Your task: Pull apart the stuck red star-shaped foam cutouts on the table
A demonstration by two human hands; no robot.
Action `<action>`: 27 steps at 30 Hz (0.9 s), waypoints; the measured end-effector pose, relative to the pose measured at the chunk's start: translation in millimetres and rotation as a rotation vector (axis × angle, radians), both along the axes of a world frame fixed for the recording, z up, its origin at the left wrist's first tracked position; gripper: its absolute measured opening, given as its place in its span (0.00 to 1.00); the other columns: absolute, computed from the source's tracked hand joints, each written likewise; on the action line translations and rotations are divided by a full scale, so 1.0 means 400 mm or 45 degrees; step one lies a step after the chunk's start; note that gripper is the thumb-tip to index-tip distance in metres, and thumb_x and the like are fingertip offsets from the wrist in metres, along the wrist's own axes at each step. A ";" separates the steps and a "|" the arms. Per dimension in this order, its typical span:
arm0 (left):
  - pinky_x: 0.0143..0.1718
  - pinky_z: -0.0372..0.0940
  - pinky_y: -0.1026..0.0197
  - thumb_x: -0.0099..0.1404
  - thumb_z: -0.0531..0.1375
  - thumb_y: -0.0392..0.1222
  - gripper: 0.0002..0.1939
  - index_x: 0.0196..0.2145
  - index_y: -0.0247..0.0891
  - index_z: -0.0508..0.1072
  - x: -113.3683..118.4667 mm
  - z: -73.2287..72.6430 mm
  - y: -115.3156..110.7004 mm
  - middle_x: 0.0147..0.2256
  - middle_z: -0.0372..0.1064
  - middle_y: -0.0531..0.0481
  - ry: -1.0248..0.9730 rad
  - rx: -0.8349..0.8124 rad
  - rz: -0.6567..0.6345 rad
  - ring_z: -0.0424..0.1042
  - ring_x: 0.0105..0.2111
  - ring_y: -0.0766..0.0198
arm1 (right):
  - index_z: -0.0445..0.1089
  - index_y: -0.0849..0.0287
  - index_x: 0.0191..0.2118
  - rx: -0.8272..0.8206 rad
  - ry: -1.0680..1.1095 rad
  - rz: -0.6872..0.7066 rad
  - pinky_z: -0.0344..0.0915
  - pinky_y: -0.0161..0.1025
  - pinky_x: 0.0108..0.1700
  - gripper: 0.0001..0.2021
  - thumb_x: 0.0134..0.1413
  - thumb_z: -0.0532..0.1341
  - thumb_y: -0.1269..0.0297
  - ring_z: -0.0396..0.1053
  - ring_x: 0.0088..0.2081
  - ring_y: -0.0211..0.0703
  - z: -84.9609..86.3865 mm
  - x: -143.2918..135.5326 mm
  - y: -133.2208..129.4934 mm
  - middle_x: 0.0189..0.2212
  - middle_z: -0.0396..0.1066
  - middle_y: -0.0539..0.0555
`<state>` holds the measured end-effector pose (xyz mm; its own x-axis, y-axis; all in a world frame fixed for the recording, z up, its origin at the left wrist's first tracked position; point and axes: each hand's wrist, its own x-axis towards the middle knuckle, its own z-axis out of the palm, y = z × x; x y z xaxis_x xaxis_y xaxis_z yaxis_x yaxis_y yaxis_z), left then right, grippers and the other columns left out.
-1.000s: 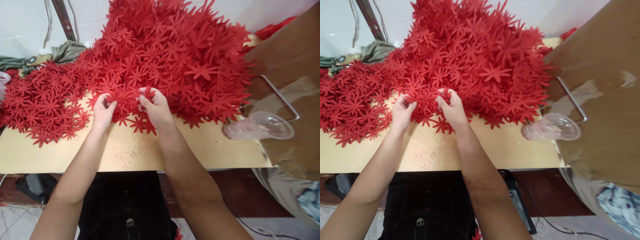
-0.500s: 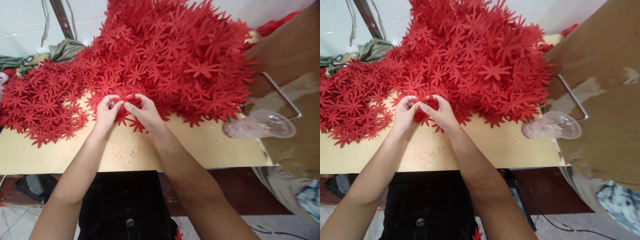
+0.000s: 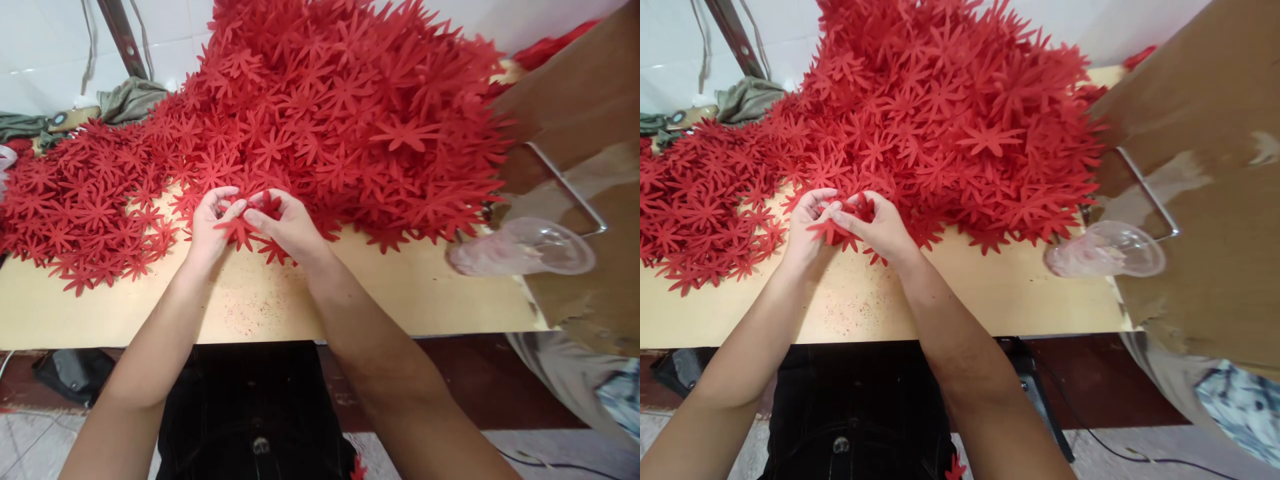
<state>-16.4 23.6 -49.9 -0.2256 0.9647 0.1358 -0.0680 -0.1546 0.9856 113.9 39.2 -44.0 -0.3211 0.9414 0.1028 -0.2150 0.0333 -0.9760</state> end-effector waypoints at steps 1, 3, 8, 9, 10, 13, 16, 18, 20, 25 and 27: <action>0.29 0.62 0.64 0.54 0.66 0.43 0.12 0.35 0.41 0.70 0.000 -0.003 0.001 0.25 0.63 0.56 0.010 0.018 0.019 0.64 0.24 0.70 | 0.64 0.57 0.27 -0.006 -0.024 0.018 0.67 0.35 0.36 0.19 0.33 0.71 0.53 0.66 0.30 0.33 -0.002 -0.004 -0.003 0.26 0.66 0.47; 0.29 0.63 0.64 0.54 0.66 0.44 0.13 0.36 0.40 0.70 -0.001 -0.006 0.004 0.25 0.63 0.55 0.064 0.045 0.050 0.65 0.24 0.70 | 0.64 0.58 0.26 -0.022 -0.064 0.021 0.67 0.35 0.36 0.17 0.34 0.71 0.58 0.64 0.29 0.32 -0.008 -0.009 -0.003 0.25 0.66 0.46; 0.33 0.65 0.64 0.53 0.67 0.43 0.15 0.39 0.41 0.71 -0.010 -0.004 0.008 0.29 0.68 0.54 0.162 0.073 0.036 0.68 0.28 0.69 | 0.63 0.59 0.24 -0.027 -0.117 -0.075 0.63 0.33 0.31 0.14 0.37 0.69 0.60 0.59 0.24 0.29 -0.013 -0.007 0.009 0.21 0.62 0.44; 0.35 0.65 0.64 0.53 0.67 0.42 0.16 0.40 0.41 0.71 -0.012 -0.004 0.008 0.29 0.69 0.54 0.168 0.082 0.035 0.69 0.30 0.69 | 0.62 0.59 0.25 -0.026 -0.093 -0.071 0.64 0.33 0.31 0.15 0.37 0.69 0.58 0.60 0.25 0.29 -0.011 -0.006 0.009 0.22 0.63 0.45; 0.36 0.66 0.64 0.53 0.67 0.42 0.16 0.40 0.42 0.71 -0.013 -0.004 0.009 0.30 0.70 0.53 0.171 0.089 0.040 0.70 0.31 0.69 | 0.62 0.58 0.25 -0.029 -0.067 -0.044 0.64 0.34 0.32 0.17 0.36 0.69 0.56 0.61 0.26 0.30 -0.007 -0.005 0.006 0.23 0.64 0.45; 0.38 0.66 0.64 0.53 0.66 0.43 0.16 0.40 0.41 0.72 -0.014 -0.004 0.008 0.29 0.70 0.53 0.157 0.095 0.099 0.71 0.32 0.68 | 0.61 0.58 0.26 -0.045 -0.108 0.120 0.65 0.34 0.32 0.20 0.32 0.71 0.54 0.63 0.27 0.31 0.003 -0.007 -0.006 0.23 0.66 0.46; 0.35 0.66 0.66 0.51 0.68 0.44 0.15 0.37 0.39 0.73 -0.012 -0.005 0.008 0.28 0.70 0.54 0.120 0.113 0.172 0.70 0.29 0.70 | 0.61 0.59 0.24 -0.005 -0.292 0.195 0.60 0.33 0.28 0.17 0.37 0.69 0.57 0.59 0.23 0.30 0.003 -0.015 -0.015 0.19 0.62 0.45; 0.34 0.66 0.67 0.49 0.69 0.43 0.16 0.36 0.39 0.73 -0.013 -0.006 0.010 0.29 0.71 0.54 0.098 0.143 0.193 0.69 0.28 0.71 | 0.60 0.60 0.22 0.015 -0.338 0.156 0.56 0.33 0.26 0.14 0.41 0.66 0.61 0.55 0.21 0.28 -0.001 -0.019 -0.014 0.17 0.59 0.43; 0.35 0.67 0.67 0.49 0.69 0.45 0.15 0.35 0.39 0.73 -0.020 -0.010 0.016 0.30 0.72 0.54 0.091 0.188 0.213 0.70 0.29 0.71 | 0.60 0.60 0.21 -0.010 -0.301 0.079 0.54 0.32 0.25 0.12 0.42 0.65 0.65 0.52 0.20 0.27 -0.004 -0.020 -0.008 0.17 0.57 0.43; 0.46 0.68 0.62 0.53 0.67 0.50 0.16 0.37 0.41 0.73 -0.068 -0.033 0.040 0.35 0.73 0.52 0.151 0.327 0.382 0.73 0.38 0.67 | 0.59 0.59 0.23 -0.033 -0.110 -0.259 0.57 0.31 0.28 0.12 0.40 0.66 0.68 0.54 0.22 0.26 -0.002 0.006 0.019 0.19 0.56 0.42; 0.51 0.65 0.58 0.55 0.64 0.52 0.17 0.40 0.42 0.73 -0.085 -0.045 0.045 0.40 0.73 0.50 0.227 0.338 0.401 0.73 0.43 0.64 | 0.59 0.58 0.26 -0.008 -0.032 -0.343 0.59 0.30 0.29 0.13 0.43 0.66 0.63 0.55 0.23 0.26 -0.005 0.019 0.030 0.21 0.56 0.43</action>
